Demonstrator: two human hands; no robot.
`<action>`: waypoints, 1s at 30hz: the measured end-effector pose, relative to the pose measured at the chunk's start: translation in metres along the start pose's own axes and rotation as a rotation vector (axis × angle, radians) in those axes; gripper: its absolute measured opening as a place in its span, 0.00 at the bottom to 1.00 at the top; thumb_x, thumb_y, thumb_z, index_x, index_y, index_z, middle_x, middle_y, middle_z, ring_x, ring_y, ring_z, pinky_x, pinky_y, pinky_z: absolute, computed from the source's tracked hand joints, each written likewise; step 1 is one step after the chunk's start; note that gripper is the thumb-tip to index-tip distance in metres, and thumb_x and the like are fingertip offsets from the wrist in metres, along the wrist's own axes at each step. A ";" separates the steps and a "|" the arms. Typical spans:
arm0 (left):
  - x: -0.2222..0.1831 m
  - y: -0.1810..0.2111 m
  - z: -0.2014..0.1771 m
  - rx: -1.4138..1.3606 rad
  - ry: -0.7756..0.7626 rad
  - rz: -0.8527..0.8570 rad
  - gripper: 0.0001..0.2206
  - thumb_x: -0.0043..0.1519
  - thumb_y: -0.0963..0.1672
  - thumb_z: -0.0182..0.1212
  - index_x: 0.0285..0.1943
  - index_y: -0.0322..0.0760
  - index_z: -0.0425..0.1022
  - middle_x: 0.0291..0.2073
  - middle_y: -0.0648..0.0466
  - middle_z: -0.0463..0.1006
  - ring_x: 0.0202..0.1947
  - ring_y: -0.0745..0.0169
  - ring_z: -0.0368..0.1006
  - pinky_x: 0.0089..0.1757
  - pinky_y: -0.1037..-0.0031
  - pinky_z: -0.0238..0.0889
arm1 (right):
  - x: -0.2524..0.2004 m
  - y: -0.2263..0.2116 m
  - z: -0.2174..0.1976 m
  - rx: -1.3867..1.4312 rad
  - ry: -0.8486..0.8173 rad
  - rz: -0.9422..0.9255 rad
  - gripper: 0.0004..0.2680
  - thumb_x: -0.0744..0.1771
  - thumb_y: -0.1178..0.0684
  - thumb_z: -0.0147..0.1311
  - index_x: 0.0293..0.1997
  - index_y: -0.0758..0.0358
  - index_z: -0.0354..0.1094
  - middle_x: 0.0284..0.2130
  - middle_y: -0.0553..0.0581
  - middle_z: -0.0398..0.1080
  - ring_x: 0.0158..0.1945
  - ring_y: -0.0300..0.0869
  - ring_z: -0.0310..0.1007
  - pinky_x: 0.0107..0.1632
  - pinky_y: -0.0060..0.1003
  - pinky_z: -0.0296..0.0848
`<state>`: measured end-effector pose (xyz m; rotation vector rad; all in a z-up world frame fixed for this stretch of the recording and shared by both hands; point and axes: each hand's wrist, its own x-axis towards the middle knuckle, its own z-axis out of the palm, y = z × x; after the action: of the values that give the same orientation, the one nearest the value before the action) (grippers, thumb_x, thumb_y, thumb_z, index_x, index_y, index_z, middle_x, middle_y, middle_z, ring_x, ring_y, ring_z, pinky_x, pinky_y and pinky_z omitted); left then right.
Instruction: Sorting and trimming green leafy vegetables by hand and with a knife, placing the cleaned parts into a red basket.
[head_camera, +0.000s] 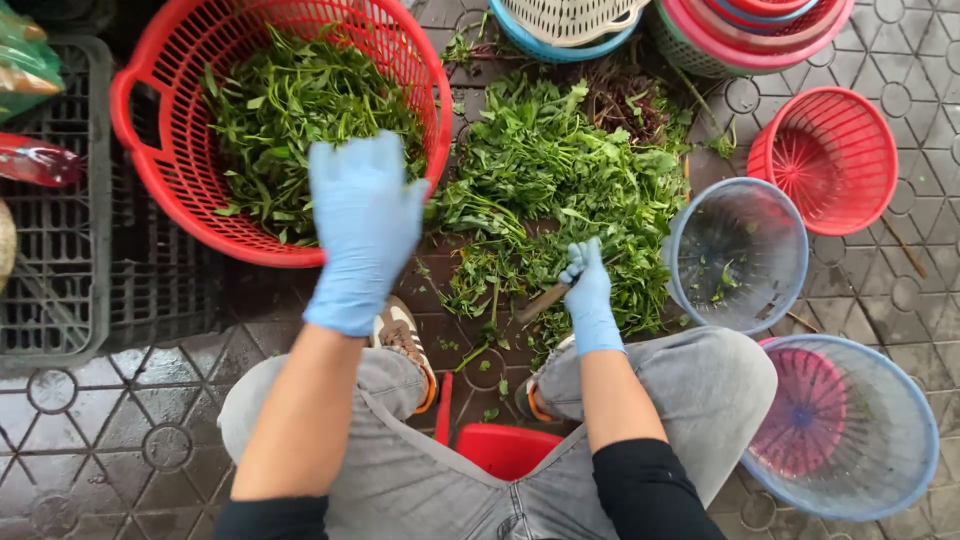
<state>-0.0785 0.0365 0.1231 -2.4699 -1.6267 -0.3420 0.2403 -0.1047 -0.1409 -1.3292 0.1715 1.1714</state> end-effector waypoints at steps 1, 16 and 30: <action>-0.003 -0.009 -0.002 -0.004 -0.007 -0.001 0.28 0.59 0.56 0.72 0.61 0.38 0.74 0.44 0.45 0.80 0.50 0.46 0.76 0.60 0.53 0.52 | 0.016 0.016 -0.006 -0.004 0.006 0.003 0.15 0.68 0.34 0.56 0.47 0.52 0.64 0.32 0.41 0.75 0.19 0.27 0.57 0.21 0.23 0.53; -0.017 -0.007 -0.001 -0.319 -0.496 0.173 0.25 0.63 0.54 0.59 0.66 0.41 0.72 0.48 0.48 0.82 0.52 0.46 0.78 0.63 0.54 0.54 | 0.151 0.124 -0.021 -1.469 0.328 -0.128 0.12 0.59 0.28 0.66 0.39 0.30 0.76 0.35 0.39 0.78 0.48 0.41 0.79 0.53 0.37 0.76; -0.008 0.071 0.083 -0.167 -0.063 0.459 0.29 0.45 0.49 0.79 0.57 0.45 0.79 0.57 0.49 0.77 0.67 0.44 0.65 0.67 0.41 0.44 | -0.066 -0.064 0.035 -1.018 -0.330 -0.603 0.03 0.69 0.50 0.61 0.43 0.53 0.77 0.29 0.48 0.77 0.35 0.31 0.72 0.45 0.33 0.75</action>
<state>-0.0080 0.0230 0.0404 -2.9028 -1.0340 -0.3456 0.2390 -0.1004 -0.0422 -1.8192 -1.1281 0.9271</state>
